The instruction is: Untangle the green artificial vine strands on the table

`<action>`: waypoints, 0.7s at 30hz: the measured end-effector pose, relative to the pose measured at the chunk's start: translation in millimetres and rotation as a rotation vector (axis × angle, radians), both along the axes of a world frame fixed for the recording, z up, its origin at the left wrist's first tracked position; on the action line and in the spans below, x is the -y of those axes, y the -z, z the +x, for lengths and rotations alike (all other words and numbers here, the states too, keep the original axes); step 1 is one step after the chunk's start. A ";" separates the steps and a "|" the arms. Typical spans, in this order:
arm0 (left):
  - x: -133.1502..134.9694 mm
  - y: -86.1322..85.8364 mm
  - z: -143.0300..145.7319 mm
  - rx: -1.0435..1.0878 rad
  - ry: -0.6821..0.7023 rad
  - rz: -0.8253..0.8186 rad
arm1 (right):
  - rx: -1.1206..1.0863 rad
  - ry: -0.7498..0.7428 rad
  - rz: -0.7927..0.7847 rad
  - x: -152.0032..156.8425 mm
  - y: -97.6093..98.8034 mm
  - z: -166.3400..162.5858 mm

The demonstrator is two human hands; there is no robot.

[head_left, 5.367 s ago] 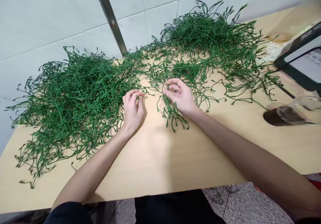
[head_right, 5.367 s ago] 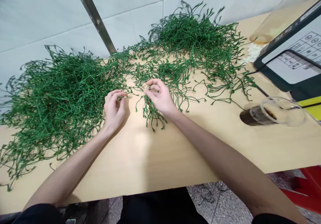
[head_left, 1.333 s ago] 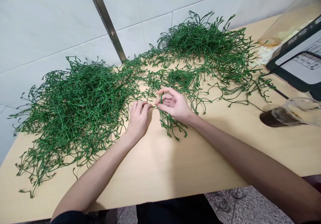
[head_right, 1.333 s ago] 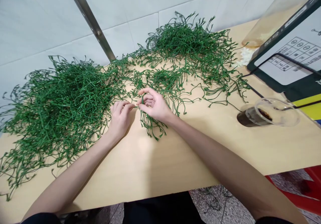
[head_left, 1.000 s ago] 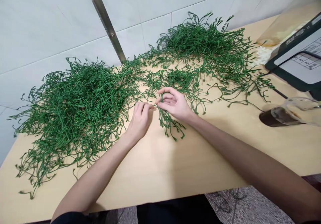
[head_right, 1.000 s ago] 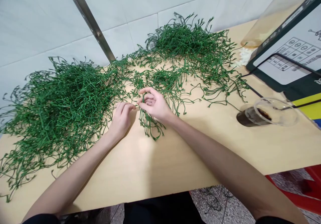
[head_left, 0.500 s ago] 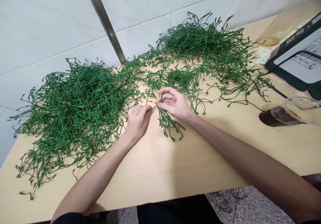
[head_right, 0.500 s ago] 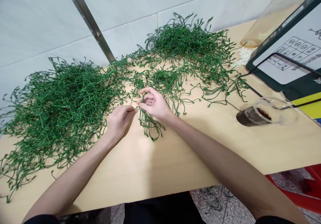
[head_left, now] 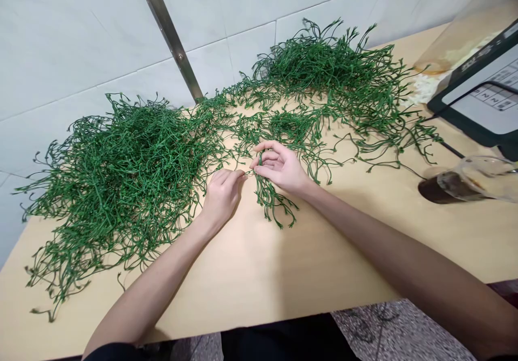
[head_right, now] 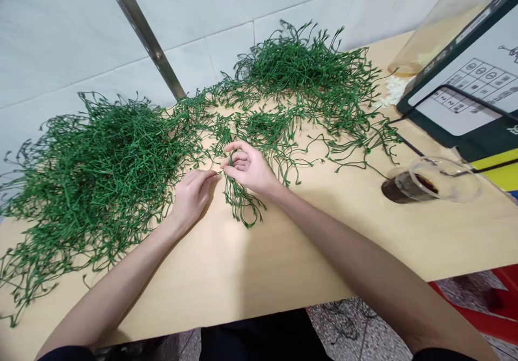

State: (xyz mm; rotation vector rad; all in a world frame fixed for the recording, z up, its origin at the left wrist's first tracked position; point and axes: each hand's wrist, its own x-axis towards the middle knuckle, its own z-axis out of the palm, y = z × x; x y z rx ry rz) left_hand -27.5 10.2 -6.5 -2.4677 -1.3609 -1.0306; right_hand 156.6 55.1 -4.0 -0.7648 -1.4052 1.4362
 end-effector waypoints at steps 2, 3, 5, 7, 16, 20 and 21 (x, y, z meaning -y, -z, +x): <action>0.2 0.2 -0.1 -0.013 0.000 -0.009 | 0.007 -0.004 0.004 0.1 -0.1 0.3; 0.3 0.3 -0.2 -0.020 0.000 -0.010 | 0.008 -0.004 0.005 0.1 -0.3 0.4; 0.3 0.8 -0.2 -0.035 -0.003 -0.009 | 0.007 -0.001 0.003 0.3 -0.7 0.6; -0.2 1.9 -0.1 -0.045 -0.015 -0.007 | 0.008 0.001 0.001 0.3 -1.1 0.8; -0.8 6.2 3.2 -0.095 -0.122 0.029 | 0.002 0.010 -0.011 1.2 -1.3 0.0; -1.5 7.4 2.7 -0.080 -0.091 0.048 | 0.002 0.025 -0.009 0.9 -1.2 -0.2; -1.8 7.7 2.3 -0.068 -0.071 0.047 | 0.002 0.030 -0.008 0.7 -1.0 -0.2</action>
